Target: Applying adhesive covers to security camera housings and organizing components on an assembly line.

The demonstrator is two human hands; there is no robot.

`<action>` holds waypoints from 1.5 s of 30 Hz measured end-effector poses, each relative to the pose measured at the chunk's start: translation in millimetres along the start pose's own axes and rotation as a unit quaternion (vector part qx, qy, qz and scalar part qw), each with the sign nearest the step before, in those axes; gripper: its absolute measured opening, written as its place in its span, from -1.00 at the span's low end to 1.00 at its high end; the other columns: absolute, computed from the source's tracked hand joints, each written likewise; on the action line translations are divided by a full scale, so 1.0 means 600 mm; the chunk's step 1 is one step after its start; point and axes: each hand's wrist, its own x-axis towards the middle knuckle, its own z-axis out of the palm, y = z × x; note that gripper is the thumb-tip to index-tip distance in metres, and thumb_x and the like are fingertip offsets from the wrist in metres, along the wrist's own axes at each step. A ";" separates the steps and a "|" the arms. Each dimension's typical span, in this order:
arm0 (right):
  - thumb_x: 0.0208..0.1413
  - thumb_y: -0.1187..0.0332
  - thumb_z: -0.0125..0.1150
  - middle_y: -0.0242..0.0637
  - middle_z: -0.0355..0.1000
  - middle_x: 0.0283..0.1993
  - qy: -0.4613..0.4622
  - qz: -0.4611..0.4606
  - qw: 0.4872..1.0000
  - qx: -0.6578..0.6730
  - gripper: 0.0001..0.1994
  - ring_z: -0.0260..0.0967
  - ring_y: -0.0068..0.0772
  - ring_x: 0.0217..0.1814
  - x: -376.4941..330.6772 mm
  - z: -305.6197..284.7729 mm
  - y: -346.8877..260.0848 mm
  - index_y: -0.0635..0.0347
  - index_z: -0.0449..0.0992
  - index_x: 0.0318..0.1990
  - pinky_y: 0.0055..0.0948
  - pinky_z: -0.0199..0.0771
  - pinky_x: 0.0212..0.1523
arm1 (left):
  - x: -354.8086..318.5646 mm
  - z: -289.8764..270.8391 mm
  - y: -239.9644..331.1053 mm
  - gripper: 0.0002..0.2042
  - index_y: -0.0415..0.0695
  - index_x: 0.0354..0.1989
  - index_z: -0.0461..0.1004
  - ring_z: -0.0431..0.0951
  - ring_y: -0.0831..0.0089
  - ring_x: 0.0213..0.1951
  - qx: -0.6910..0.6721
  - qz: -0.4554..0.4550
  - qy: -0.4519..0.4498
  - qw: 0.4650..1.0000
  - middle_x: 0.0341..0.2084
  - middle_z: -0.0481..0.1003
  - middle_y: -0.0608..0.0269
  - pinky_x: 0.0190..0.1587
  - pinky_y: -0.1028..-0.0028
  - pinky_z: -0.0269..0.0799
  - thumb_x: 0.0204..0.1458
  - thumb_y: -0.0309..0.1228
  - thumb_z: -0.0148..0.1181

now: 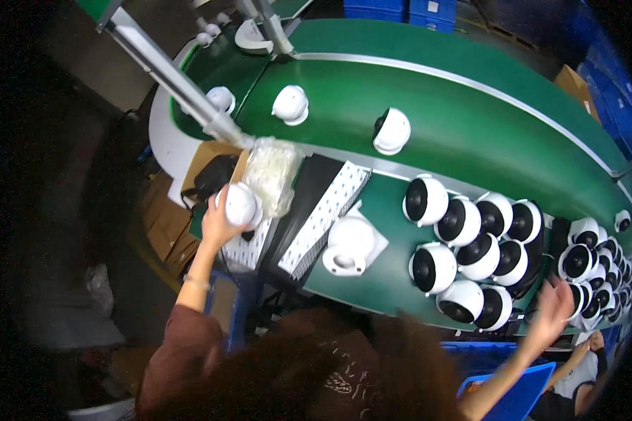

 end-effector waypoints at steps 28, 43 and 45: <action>-0.32 0.30 0.13 -0.29 0.07 0.01 -0.396 0.202 0.852 0.276 -0.26 0.12 -0.27 -0.01 -0.045 0.464 -0.190 -0.07 -0.08 0.11 -0.30 0.36 -0.31 | 0.039 -0.088 0.055 -0.10 -0.25 0.06 -0.08 0.18 0.07 -0.02 -0.221 0.208 0.077 0.950 -0.02 0.08 -0.07 -0.08 0.30 0.22 -0.52 -0.26 0.31; -0.41 0.30 0.28 -0.08 0.06 -0.02 0.388 0.344 0.855 -0.019 -0.17 0.24 -0.12 -0.18 -0.292 -0.492 0.385 -0.09 -0.13 0.07 -0.35 0.45 -0.56 | -0.353 -0.073 0.664 -0.05 -0.31 0.02 -0.04 0.17 0.17 -0.01 -0.474 0.568 -0.222 0.636 -0.05 0.10 -0.06 0.01 0.34 0.07 -0.62 -0.25 0.40; -0.45 0.32 0.29 -0.08 0.04 -0.01 0.331 0.392 0.858 0.014 -0.13 0.20 -0.08 -0.14 -0.269 -0.469 0.477 -0.10 -0.15 0.07 -0.27 0.45 -0.53 | -0.417 -0.052 0.711 -0.07 -0.32 0.01 -0.02 0.19 0.15 -0.01 -0.440 0.593 -0.259 0.623 -0.05 0.12 -0.08 -0.01 0.35 0.12 -0.61 -0.25 0.39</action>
